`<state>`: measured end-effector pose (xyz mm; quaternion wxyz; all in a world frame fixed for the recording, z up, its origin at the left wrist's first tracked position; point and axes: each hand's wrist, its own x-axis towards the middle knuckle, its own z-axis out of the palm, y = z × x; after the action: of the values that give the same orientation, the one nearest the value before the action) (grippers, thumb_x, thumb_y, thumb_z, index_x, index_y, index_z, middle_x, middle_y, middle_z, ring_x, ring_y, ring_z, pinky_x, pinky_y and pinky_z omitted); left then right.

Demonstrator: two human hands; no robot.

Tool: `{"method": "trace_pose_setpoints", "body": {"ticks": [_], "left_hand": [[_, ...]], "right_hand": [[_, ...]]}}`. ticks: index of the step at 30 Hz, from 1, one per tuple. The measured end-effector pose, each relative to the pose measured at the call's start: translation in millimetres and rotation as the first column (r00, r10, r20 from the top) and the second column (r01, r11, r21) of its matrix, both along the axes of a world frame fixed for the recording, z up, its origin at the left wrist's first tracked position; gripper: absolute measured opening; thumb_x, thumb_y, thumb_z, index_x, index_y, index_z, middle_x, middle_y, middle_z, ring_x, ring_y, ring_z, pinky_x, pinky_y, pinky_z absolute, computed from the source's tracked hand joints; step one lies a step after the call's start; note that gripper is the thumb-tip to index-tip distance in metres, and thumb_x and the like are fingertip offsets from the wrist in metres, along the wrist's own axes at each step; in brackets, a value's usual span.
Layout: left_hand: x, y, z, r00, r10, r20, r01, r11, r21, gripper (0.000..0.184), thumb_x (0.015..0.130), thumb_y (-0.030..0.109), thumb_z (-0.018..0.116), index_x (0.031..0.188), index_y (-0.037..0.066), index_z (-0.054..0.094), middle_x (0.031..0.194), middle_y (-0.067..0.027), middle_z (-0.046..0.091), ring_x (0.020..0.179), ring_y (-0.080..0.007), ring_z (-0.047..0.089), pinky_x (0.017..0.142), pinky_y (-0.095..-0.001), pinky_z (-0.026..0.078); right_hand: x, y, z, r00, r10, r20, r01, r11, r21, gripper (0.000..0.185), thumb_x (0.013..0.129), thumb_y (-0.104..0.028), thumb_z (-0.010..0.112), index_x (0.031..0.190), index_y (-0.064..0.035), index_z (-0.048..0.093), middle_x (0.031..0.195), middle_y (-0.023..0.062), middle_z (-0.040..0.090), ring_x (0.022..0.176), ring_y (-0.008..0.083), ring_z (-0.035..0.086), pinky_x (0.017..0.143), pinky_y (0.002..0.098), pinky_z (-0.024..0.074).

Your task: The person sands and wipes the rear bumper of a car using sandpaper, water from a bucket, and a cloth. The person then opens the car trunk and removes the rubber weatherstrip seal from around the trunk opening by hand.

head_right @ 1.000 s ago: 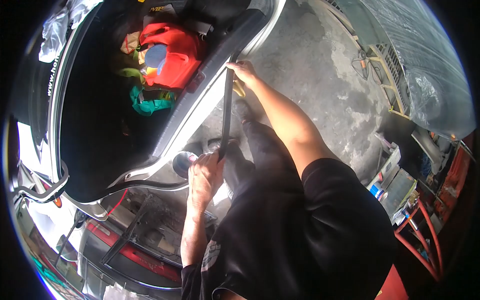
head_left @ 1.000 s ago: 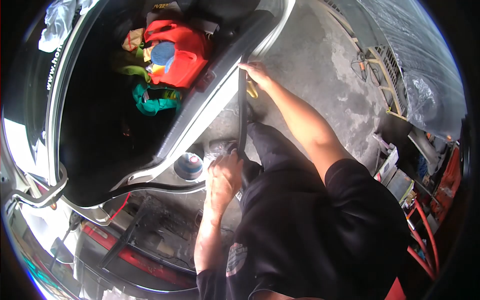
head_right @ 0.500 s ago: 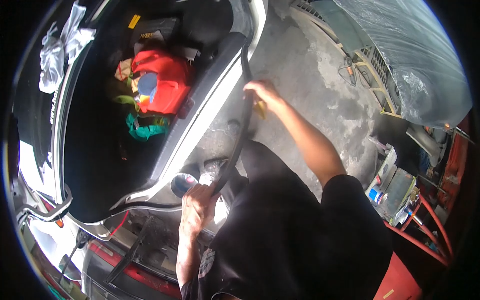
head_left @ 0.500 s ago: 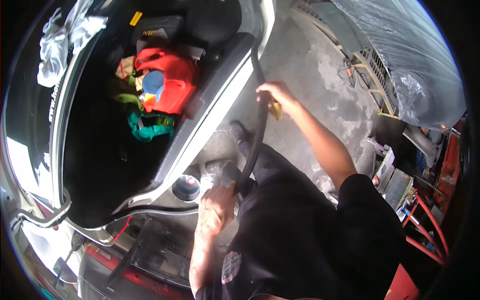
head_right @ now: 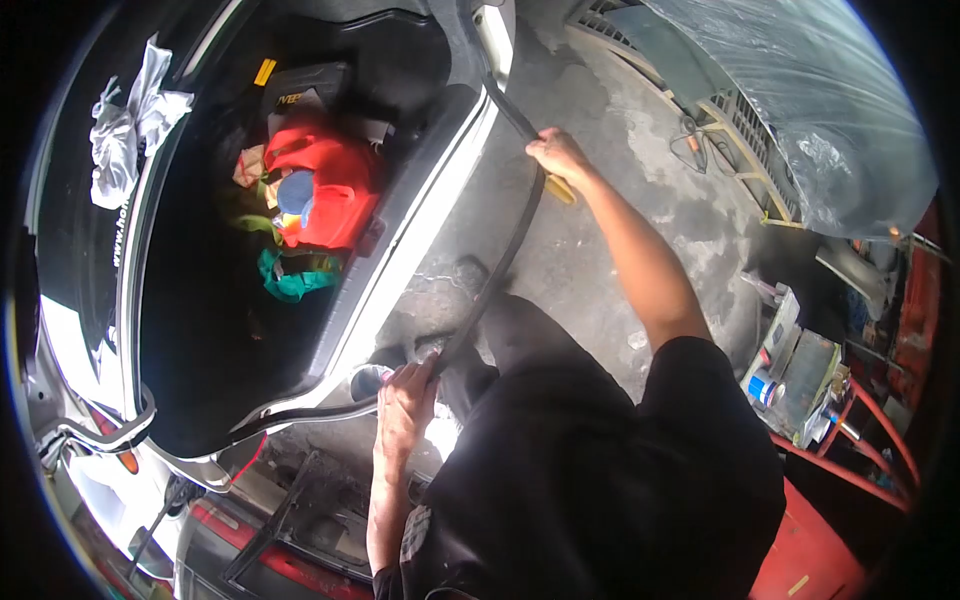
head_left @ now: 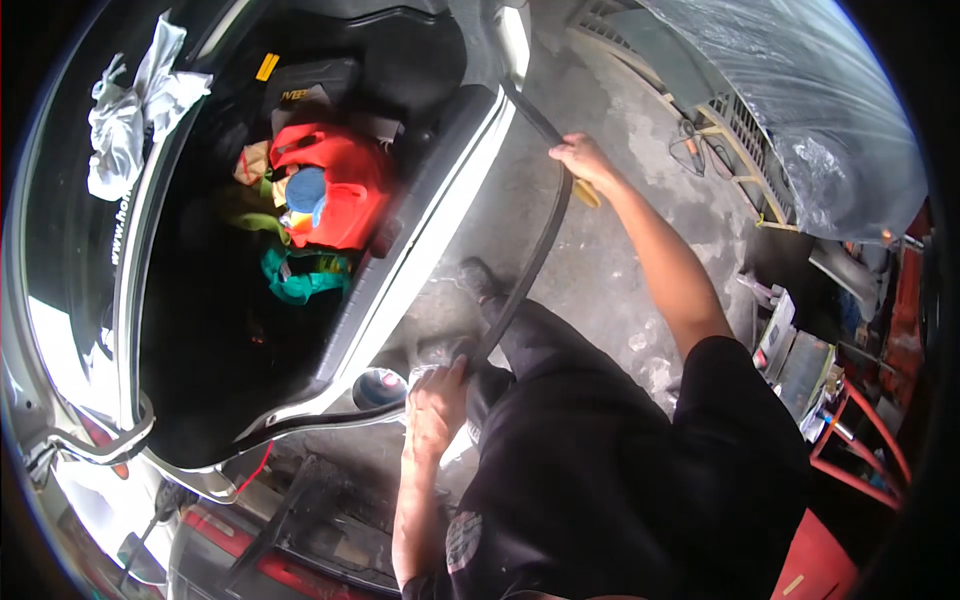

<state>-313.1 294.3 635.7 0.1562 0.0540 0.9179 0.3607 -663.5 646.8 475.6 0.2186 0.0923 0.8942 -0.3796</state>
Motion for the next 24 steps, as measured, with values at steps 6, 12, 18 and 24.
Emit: {"method": "trace_pose_setpoints", "body": {"ticks": [6, 12, 18, 24], "left_hand": [[-16, -23, 1, 0.997, 0.058, -0.053, -0.056, 0.998, 0.038, 0.034, 0.088, 0.001, 0.065, 0.122, 0.0, 0.067, 0.092, -0.0178, 0.069, 0.085, -0.0383, 0.067, 0.074, -0.0471, 0.054], [-18, -43, 4, 0.993, 0.069, -0.095, -0.065, 0.997, 0.053, 0.043, 0.084, -0.003, 0.061, 0.126, 0.0, 0.066, 0.092, -0.0185, 0.068, 0.088, -0.0393, 0.065, 0.081, -0.0479, 0.052], [-11, -69, 19, 0.985, 0.057, -0.16, -0.036, 0.99, 0.136, 0.051, 0.082, -0.006, 0.061, 0.132, 0.002, 0.064, 0.096, -0.0195, 0.066, 0.091, -0.0399, 0.064, 0.083, -0.0481, 0.052], [-10, -118, 41, 0.926, 0.175, -0.334, -0.105, 0.97, 0.219, 0.066, 0.072, -0.003, 0.05, 0.138, -0.001, 0.061, 0.107, -0.0252, 0.064, 0.093, -0.043, 0.061, 0.084, -0.0508, 0.052]], "right_hand": [[11, 3, 144, 0.968, 0.145, -0.205, -0.116, 0.982, 0.15, 0.038, 0.089, -0.033, 0.067, 0.093, 0.0047, 0.066, 0.101, 0.0252, 0.07, 0.098, 0.0376, 0.069, 0.083, 0.0447, 0.0503], [59, -26, 281, 0.943, 0.28, -0.179, -0.21, 0.92, 0.332, 0.038, 0.09, -0.03, 0.067, 0.083, 0.0057, 0.058, 0.083, 0.0237, 0.058, 0.079, 0.0321, 0.059, 0.071, 0.0447, 0.0449], [129, -47, 356, 0.881, 0.285, -0.378, -0.142, 0.921, 0.363, 0.037, 0.091, -0.027, 0.068, 0.078, 0.005, 0.054, 0.065, 0.0168, 0.047, 0.063, 0.0262, 0.049, 0.063, 0.0414, 0.0404], [197, -101, 453, 0.896, 0.178, -0.407, -0.096, 0.972, 0.214, 0.028, 0.09, -0.019, 0.07, 0.078, 0.0037, 0.059, 0.061, 0.0058, 0.044, 0.06, 0.012, 0.041, 0.056, 0.0348, 0.0333]]}}
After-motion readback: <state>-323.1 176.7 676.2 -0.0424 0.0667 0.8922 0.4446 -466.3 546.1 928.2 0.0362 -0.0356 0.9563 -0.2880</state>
